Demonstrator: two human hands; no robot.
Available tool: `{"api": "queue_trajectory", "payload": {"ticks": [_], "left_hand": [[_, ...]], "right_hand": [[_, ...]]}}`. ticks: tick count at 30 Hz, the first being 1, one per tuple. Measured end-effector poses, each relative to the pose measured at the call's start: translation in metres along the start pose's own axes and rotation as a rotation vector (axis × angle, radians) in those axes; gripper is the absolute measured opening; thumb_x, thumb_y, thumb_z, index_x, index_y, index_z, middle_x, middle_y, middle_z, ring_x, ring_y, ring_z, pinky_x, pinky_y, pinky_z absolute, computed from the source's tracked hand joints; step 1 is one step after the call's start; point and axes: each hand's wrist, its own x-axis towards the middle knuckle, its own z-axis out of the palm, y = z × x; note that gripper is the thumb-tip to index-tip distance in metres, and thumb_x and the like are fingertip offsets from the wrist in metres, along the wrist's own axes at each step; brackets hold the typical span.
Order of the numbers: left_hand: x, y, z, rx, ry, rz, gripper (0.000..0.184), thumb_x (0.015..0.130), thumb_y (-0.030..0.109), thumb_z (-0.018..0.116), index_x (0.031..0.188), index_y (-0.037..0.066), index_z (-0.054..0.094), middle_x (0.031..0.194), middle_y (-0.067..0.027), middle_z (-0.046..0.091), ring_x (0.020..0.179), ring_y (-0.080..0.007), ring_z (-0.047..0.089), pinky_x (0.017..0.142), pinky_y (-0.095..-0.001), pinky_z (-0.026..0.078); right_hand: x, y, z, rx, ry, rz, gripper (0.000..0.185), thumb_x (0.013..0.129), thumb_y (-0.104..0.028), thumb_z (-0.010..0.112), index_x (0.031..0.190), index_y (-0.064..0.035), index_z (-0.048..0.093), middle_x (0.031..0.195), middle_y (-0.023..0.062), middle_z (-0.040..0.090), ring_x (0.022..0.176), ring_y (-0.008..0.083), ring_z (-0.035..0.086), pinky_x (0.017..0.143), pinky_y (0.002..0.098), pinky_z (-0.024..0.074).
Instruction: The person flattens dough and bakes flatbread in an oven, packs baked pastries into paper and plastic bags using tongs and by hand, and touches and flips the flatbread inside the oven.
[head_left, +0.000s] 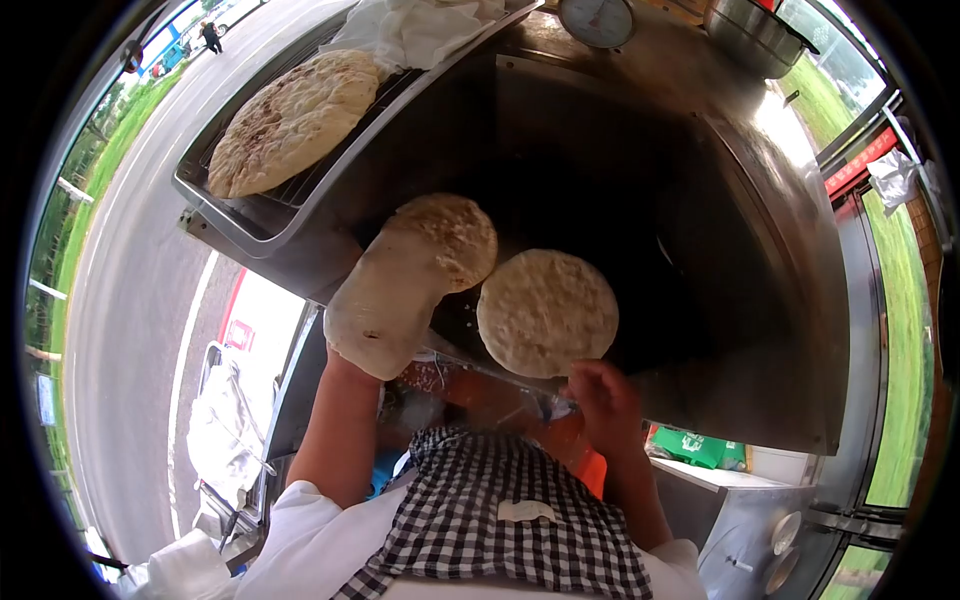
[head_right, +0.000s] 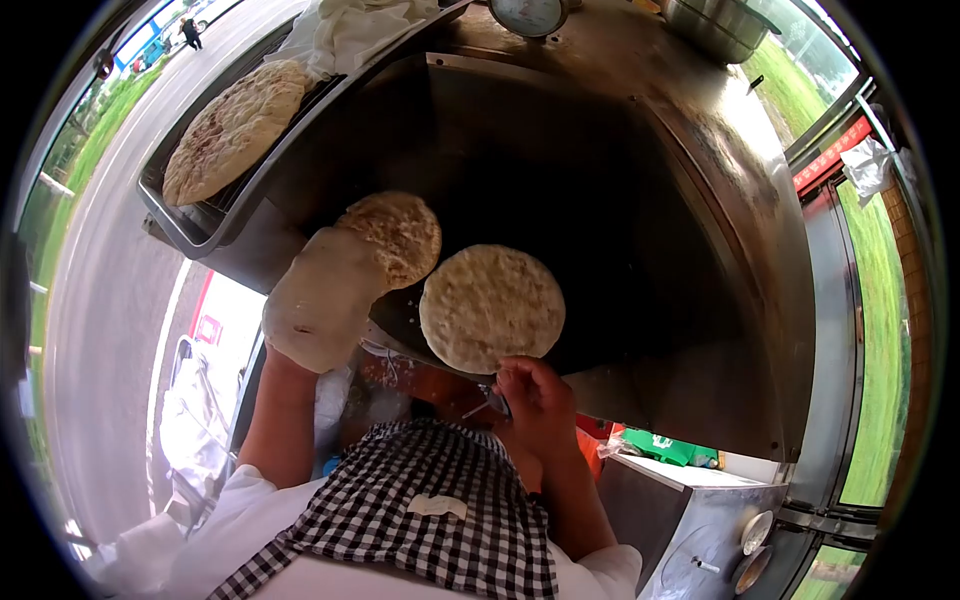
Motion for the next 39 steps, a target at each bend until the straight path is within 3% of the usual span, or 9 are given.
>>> {"api": "queue_trajectory", "payload": {"ticks": [11, 13, 17, 20, 22, 25, 31, 39], "left_hand": [[-0.026, 0.001, -0.016, -0.336, -0.010, -0.318, 0.043, 0.090, 0.009, 0.065, 0.133, 0.005, 0.058, 0.134, -0.0079, 0.060, 0.122, -0.0229, 0.057, 0.104, -0.0321, 0.046], [-0.029, 0.007, -0.022, -0.230, -0.047, -0.298, 0.045, 0.091, 0.010, 0.065, 0.136, 0.006, 0.057, 0.137, -0.0074, 0.059, 0.123, -0.0221, 0.056, 0.105, -0.0319, 0.045], [-0.024, 0.024, -0.037, 0.451, -0.135, -0.064, 0.043, 0.084, 0.013, 0.066, 0.128, 0.014, 0.064, 0.133, -0.0063, 0.060, 0.124, -0.0249, 0.054, 0.104, -0.0329, 0.045], [-0.025, 0.024, -0.043, 0.612, -0.150, -0.055, 0.041, 0.081, 0.013, 0.065, 0.121, 0.017, 0.066, 0.129, -0.0063, 0.061, 0.122, -0.0274, 0.054, 0.103, -0.0339, 0.045], [-0.016, 0.040, -0.048, 0.651, -0.182, -0.070, 0.038, 0.080, 0.012, 0.064, 0.118, 0.016, 0.067, 0.125, -0.0065, 0.061, 0.119, -0.0282, 0.055, 0.101, -0.0345, 0.045], [-0.016, 0.038, -0.048, 0.546, -0.091, -0.079, 0.032, 0.078, 0.011, 0.064, 0.110, 0.016, 0.067, 0.118, -0.0066, 0.062, 0.116, -0.0284, 0.056, 0.098, -0.0353, 0.047], [0.007, 0.058, -0.057, 0.939, -0.279, 0.081, 0.020, 0.071, 0.011, 0.062, 0.090, 0.012, 0.067, 0.108, -0.0080, 0.062, 0.107, -0.0298, 0.057, 0.091, -0.0379, 0.049], [0.008, 0.047, -0.059, 0.863, -0.223, 0.082, 0.018, 0.073, 0.011, 0.062, 0.090, 0.012, 0.068, 0.109, -0.0077, 0.063, 0.109, -0.0289, 0.057, 0.091, -0.0376, 0.050]], "right_hand": [[0.006, -0.004, 0.000, -0.101, -0.052, -0.031, 0.019, 0.099, -0.010, 0.063, 0.115, 0.0003, 0.064, 0.092, 0.0075, 0.072, 0.085, 0.0133, 0.071, 0.077, 0.0272, 0.0562], [0.010, -0.005, 0.005, -0.072, -0.056, -0.027, 0.020, 0.097, -0.011, 0.065, 0.114, -0.0005, 0.065, 0.089, 0.0077, 0.073, 0.084, 0.0130, 0.071, 0.076, 0.0279, 0.0557], [0.014, -0.006, 0.014, -0.078, -0.098, -0.039, 0.020, 0.097, -0.011, 0.067, 0.113, -0.0003, 0.066, 0.092, 0.0086, 0.073, 0.086, 0.0146, 0.071, 0.078, 0.0285, 0.0557], [0.020, -0.014, 0.021, -0.140, -0.143, -0.080, 0.020, 0.097, -0.011, 0.067, 0.114, 0.0002, 0.066, 0.096, 0.0088, 0.073, 0.089, 0.0152, 0.071, 0.080, 0.0290, 0.0556], [0.025, -0.018, 0.025, -0.187, -0.175, -0.097, 0.020, 0.098, -0.011, 0.065, 0.115, 0.0004, 0.065, 0.101, 0.0082, 0.072, 0.094, 0.0145, 0.070, 0.082, 0.0289, 0.0554], [0.031, -0.023, 0.034, -0.222, -0.173, -0.146, 0.023, 0.094, -0.012, 0.070, 0.112, 0.0008, 0.066, 0.095, 0.0105, 0.073, 0.090, 0.0179, 0.072, 0.079, 0.0317, 0.0561], [0.039, -0.024, 0.050, -0.253, -0.211, -0.165, 0.026, 0.095, -0.015, 0.070, 0.116, -0.0014, 0.066, 0.102, 0.0127, 0.073, 0.095, 0.0205, 0.071, 0.080, 0.0329, 0.0566], [0.050, -0.019, 0.065, -0.332, -0.233, -0.241, 0.027, 0.095, -0.016, 0.070, 0.118, -0.0018, 0.066, 0.097, 0.0134, 0.071, 0.094, 0.0233, 0.071, 0.077, 0.0350, 0.0575]]}}
